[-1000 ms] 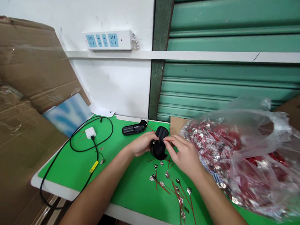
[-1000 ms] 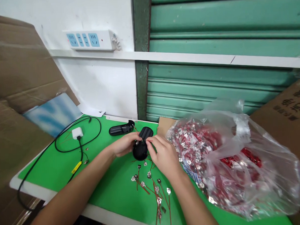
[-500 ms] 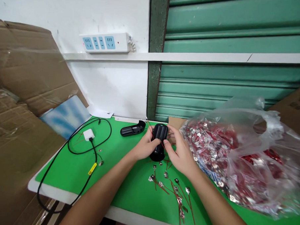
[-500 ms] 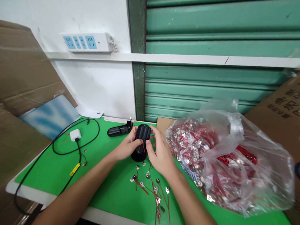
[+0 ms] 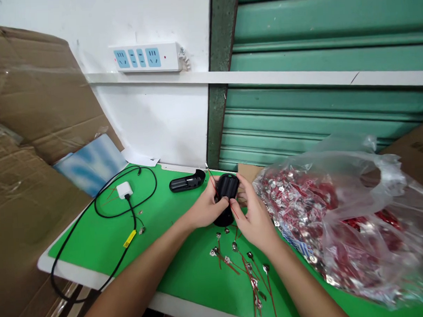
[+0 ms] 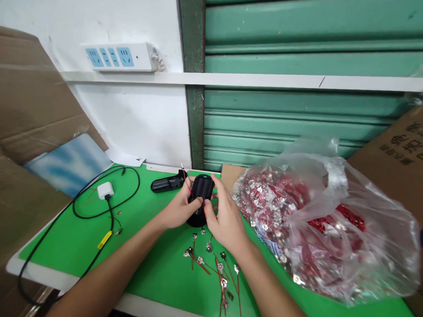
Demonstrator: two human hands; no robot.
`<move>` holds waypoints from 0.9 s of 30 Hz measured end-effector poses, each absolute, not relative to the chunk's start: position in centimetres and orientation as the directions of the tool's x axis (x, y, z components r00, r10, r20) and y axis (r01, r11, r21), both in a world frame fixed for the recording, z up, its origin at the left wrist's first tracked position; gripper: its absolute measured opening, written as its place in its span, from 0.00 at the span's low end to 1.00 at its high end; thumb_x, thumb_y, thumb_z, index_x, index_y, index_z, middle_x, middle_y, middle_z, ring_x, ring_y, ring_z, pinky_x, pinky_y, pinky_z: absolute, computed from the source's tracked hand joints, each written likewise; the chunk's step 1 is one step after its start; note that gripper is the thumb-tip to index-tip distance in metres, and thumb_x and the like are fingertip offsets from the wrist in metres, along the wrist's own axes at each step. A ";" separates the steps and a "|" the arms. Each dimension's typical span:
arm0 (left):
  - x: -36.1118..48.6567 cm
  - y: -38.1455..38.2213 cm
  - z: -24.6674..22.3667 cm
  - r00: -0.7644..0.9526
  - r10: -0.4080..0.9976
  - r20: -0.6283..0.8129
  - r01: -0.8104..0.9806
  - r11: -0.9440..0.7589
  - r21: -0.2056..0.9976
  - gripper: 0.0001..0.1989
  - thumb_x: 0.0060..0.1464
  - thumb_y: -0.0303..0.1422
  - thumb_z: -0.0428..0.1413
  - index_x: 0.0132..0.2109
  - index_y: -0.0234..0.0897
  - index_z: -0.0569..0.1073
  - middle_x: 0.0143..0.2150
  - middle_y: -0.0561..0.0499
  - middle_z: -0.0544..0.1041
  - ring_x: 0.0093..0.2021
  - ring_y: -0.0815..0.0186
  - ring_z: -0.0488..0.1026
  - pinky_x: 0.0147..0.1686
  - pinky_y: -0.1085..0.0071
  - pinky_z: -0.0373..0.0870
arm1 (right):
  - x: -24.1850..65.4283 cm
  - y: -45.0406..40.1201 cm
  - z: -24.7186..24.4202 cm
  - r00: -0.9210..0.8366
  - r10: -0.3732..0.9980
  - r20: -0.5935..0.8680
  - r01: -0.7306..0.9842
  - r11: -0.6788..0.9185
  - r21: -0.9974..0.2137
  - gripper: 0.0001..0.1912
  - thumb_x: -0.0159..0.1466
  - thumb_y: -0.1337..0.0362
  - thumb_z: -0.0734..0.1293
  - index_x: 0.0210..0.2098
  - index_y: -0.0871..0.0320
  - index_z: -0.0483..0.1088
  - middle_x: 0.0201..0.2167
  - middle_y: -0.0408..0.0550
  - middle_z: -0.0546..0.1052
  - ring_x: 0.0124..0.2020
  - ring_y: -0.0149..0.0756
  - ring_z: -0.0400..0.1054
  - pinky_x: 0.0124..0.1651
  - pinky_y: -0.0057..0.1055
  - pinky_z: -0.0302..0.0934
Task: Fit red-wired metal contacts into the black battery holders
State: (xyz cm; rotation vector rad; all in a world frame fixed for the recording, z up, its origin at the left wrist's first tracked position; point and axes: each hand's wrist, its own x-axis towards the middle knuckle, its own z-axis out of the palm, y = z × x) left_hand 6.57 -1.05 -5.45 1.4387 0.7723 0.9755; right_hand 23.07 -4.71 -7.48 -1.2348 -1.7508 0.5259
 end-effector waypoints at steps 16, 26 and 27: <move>6.8 -1.6 -5.2 0.375 0.893 0.251 0.012 -0.275 0.961 0.20 0.57 0.33 0.58 0.54 0.38 0.62 0.55 0.44 0.68 0.59 0.58 0.67 0.68 0.63 0.62 | 21.8 -4.6 -8.2 -0.021 0.886 0.464 0.408 0.431 -0.805 0.28 0.75 0.59 0.60 0.73 0.50 0.54 0.67 0.59 0.69 0.63 0.47 0.70 0.62 0.49 0.71; 7.5 -1.9 -5.7 0.335 0.910 0.244 0.011 -0.263 0.965 0.22 0.57 0.32 0.57 0.56 0.39 0.60 0.57 0.42 0.68 0.60 0.57 0.69 0.66 0.62 0.65 | 21.4 -4.7 -7.9 0.013 0.875 0.483 0.407 0.437 -0.802 0.28 0.75 0.61 0.60 0.73 0.49 0.55 0.67 0.57 0.70 0.64 0.46 0.70 0.66 0.49 0.67; 7.4 -1.9 -5.7 0.335 0.913 0.233 0.005 -0.249 0.968 0.22 0.57 0.32 0.58 0.56 0.39 0.60 0.57 0.43 0.68 0.60 0.57 0.69 0.66 0.62 0.65 | 21.5 -4.7 -7.7 0.004 0.878 0.479 0.408 0.436 -0.802 0.28 0.75 0.61 0.60 0.73 0.49 0.55 0.67 0.57 0.70 0.63 0.46 0.70 0.65 0.49 0.68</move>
